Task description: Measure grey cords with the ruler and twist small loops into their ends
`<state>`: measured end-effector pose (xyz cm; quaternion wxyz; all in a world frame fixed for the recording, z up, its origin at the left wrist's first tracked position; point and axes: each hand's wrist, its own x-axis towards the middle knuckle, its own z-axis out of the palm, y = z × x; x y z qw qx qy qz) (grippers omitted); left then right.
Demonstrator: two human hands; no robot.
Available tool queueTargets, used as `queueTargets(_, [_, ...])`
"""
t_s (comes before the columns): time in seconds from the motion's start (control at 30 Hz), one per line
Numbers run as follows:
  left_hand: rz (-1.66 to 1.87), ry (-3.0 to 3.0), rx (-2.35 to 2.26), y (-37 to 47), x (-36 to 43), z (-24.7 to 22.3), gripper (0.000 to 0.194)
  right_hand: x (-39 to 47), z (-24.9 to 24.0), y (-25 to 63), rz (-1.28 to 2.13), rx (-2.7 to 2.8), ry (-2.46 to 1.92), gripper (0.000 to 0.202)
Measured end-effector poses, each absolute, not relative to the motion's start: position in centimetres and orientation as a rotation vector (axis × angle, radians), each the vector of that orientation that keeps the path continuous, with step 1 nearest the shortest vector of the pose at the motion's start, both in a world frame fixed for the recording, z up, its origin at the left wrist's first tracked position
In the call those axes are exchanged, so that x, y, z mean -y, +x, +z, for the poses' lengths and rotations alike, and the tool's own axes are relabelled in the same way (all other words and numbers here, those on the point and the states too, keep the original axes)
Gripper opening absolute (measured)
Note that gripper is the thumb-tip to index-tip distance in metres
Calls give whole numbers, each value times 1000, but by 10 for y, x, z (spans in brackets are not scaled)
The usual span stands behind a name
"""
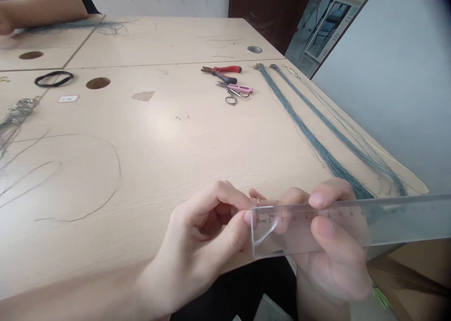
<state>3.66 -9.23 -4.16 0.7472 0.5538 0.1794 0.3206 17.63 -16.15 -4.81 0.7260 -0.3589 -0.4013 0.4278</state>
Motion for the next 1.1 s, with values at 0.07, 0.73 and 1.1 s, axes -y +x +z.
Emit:
queueTargets(0.07, [698,1218,-401,36,93,-42,10,161,-49,176,939,880,-792,13])
queueTargets(0.73, [736,1243,-413,38,93,-42,10,163,-48,177,1004,869,-725,14])
queueTargets(1.1, [747,1271,-433,37,94,-44,11,162,-48,180,1015,886,-756,13])
